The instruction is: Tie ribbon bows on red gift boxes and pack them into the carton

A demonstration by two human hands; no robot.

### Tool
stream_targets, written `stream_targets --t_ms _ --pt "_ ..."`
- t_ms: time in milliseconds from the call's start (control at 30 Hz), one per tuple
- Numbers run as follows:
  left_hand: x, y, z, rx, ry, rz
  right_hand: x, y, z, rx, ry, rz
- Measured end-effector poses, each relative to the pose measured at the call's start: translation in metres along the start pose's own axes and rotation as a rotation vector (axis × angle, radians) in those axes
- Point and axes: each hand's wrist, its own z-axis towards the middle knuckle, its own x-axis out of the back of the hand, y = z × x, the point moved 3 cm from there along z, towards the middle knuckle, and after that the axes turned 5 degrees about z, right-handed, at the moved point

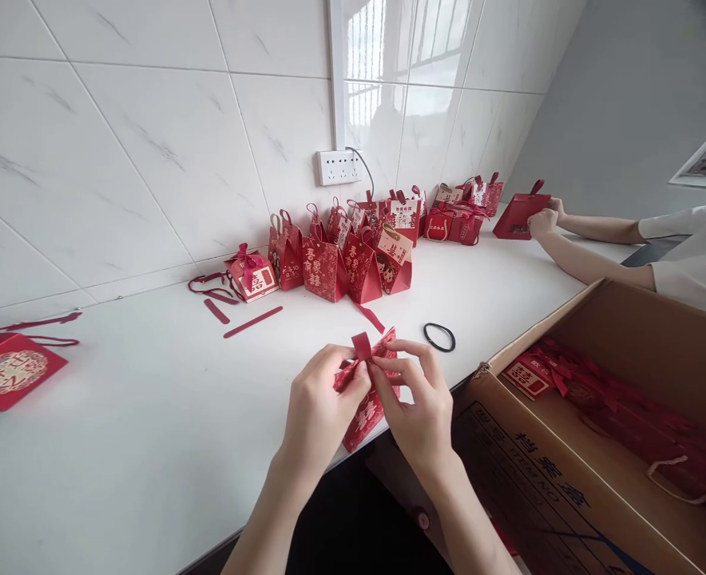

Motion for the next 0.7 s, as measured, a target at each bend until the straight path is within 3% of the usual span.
stream_targets --t_ms 133,367,533,700 --pt "0.0 -0.001 0.0 0.009 -0.024 -0.081 0.001 -0.004 -0.002 0.042 -0.024 -0.035" --pt "-0.001 -0.002 -0.001 -0.023 -0.042 -0.134 0.003 -0.004 0.005 -0.072 -0.075 0.048" --pt "0.0 -0.001 0.0 -0.04 -0.055 -0.132 -0.001 -0.004 0.004 -0.055 -0.028 0.04" --pt "0.002 -0.001 -0.001 -0.133 0.013 -0.028 -0.007 -0.006 0.002 0.006 0.006 0.032"
